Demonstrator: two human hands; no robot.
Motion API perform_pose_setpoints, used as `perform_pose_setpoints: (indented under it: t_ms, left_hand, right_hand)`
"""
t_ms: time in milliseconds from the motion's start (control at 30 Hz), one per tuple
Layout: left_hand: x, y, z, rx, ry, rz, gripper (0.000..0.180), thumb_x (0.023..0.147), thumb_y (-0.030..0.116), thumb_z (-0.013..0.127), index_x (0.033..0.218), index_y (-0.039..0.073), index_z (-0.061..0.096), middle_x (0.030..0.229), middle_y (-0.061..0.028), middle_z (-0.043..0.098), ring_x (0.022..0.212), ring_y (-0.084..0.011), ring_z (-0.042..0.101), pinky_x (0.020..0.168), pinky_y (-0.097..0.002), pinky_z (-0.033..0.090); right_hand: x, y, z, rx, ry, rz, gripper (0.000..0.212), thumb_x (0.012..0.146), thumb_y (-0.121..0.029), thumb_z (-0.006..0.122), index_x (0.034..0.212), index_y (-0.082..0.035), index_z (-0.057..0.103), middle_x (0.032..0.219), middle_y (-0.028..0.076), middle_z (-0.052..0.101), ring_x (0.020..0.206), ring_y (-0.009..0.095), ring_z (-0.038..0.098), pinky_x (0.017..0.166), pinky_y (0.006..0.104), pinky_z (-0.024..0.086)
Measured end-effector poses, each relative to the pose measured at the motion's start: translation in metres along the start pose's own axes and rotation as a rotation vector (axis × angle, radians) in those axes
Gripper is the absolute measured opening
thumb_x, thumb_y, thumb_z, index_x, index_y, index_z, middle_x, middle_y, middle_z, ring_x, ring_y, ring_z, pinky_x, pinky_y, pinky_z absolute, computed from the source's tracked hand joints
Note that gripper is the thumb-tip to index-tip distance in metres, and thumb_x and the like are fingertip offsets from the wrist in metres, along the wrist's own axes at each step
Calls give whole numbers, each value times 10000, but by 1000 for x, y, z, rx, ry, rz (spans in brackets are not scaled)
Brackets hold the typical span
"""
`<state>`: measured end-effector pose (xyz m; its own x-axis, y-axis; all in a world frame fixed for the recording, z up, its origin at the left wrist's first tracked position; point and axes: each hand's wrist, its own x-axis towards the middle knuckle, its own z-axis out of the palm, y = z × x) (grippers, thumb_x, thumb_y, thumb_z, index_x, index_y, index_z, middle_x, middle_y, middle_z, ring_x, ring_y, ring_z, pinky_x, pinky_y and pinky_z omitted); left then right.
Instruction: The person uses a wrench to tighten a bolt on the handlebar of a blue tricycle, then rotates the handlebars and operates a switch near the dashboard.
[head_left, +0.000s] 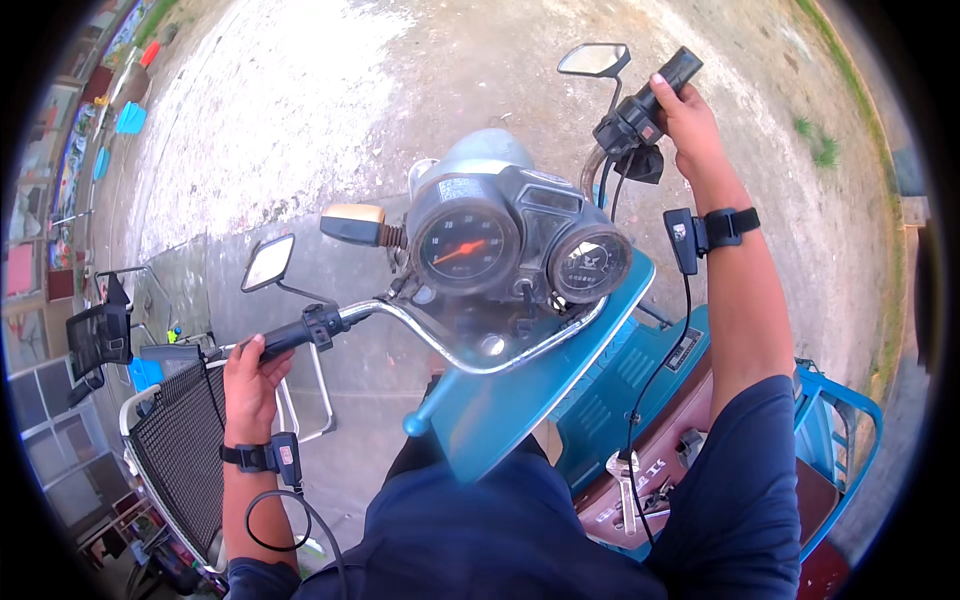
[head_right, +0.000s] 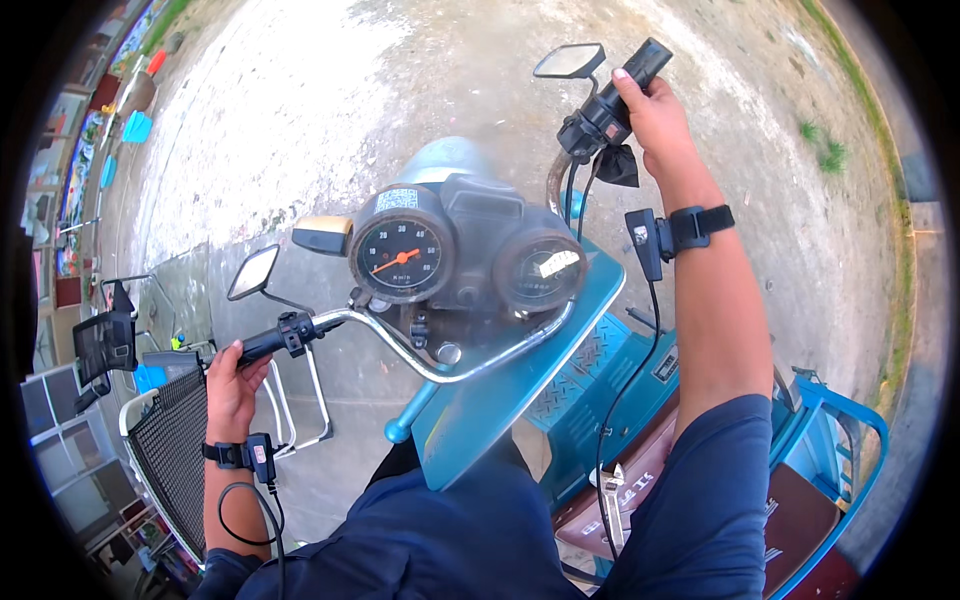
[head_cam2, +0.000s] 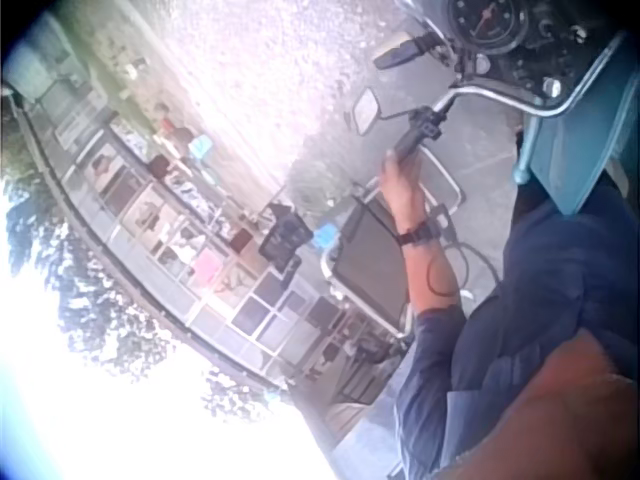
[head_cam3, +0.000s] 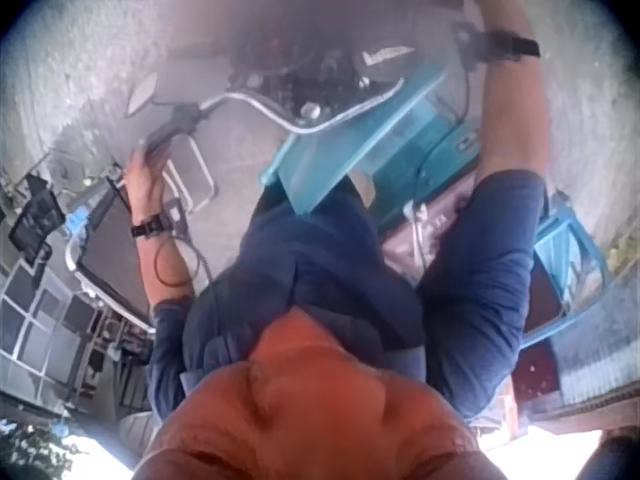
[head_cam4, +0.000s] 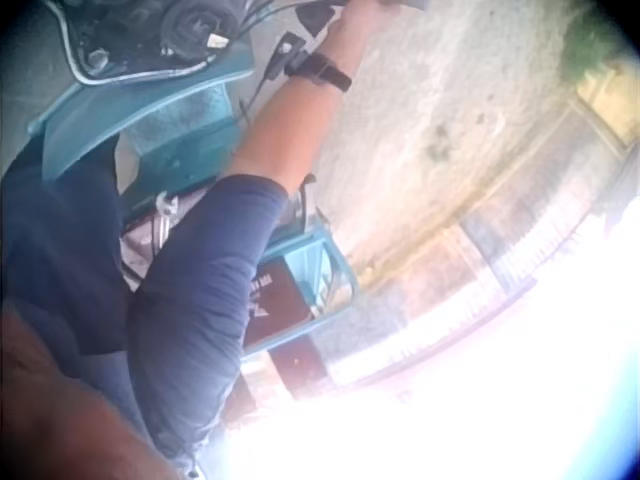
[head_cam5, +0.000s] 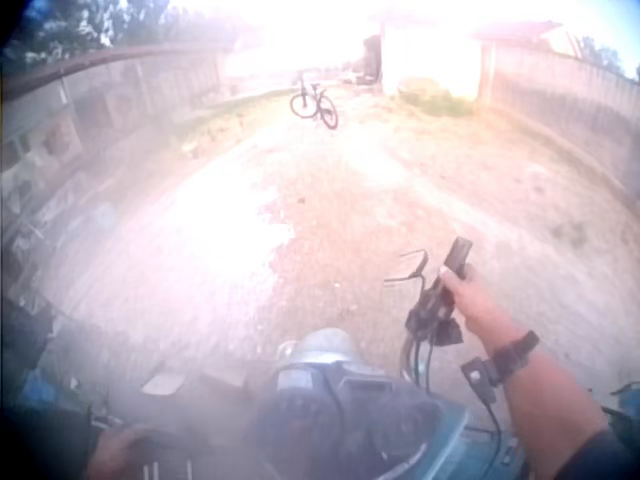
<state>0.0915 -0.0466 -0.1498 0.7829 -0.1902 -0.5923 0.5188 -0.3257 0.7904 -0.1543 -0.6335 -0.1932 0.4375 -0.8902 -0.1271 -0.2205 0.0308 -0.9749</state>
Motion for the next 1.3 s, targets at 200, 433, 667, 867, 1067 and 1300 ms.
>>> perform_pose_setpoints:
  t_ms: [200, 433, 667, 867, 1067, 1300]
  left_hand:
    - [-49, -1, -21, -106, 3, 66, 432, 970, 165, 625, 1320, -43, 481, 1140, -176, 666, 1020, -296, 718, 878, -381, 578]
    - [-81, -2, -26, -188, -55, 107, 469, 952, 99, 642, 1346, -73, 453, 1176, -207, 651, 1059, -295, 705, 905, -362, 586]
    - [-101, 7, -19, -184, -71, 150, 456, 962, 85, 648, 1346, -76, 462, 1179, -211, 655, 1079, -294, 700, 944, -368, 584]
    - [-122, 16, -25, -147, -74, 206, 528, 931, 53, 650, 1392, -93, 438, 1246, -203, 604, 1099, -278, 692, 941, -347, 600]
    - [-141, 21, -40, -111, -165, 135, 615, 867, 85, 691, 1395, -105, 439, 1218, -226, 631, 1042, -306, 720, 860, -350, 626]
    - [-148, 18, -65, 95, -360, 42, 783, 796, 351, 839, 1348, -89, 503, 1049, -183, 704, 808, -253, 737, 652, -321, 620]
  right_hand:
    - [-44, -28, -22, 137, 36, -116, 437, 967, -360, 722, 1170, 1, 583, 975, 40, 649, 840, 122, 603, 780, 286, 498]
    - [-72, -31, -41, 271, 92, -117, 343, 1025, -284, 647, 1230, -23, 560, 1119, 70, 658, 993, 180, 653, 915, 359, 514]
    - [-74, -32, -46, 341, 162, -117, 305, 1013, -271, 667, 1192, -40, 578, 1062, 57, 663, 946, 170, 646, 891, 356, 519]
    - [-101, -27, -78, 482, 166, -176, 252, 1022, -230, 645, 1175, -43, 576, 1113, 106, 695, 992, 196, 671, 919, 375, 525]
    - [-163, -36, -100, 596, 189, -214, 378, 1066, -230, 542, 1350, 17, 505, 1327, 275, 616, 1217, 310, 628, 1072, 456, 460]
    - [-235, -17, -136, 842, 198, -203, 484, 1063, -345, 532, 1381, 16, 489, 1413, 260, 556, 1298, 333, 566, 1071, 470, 445]
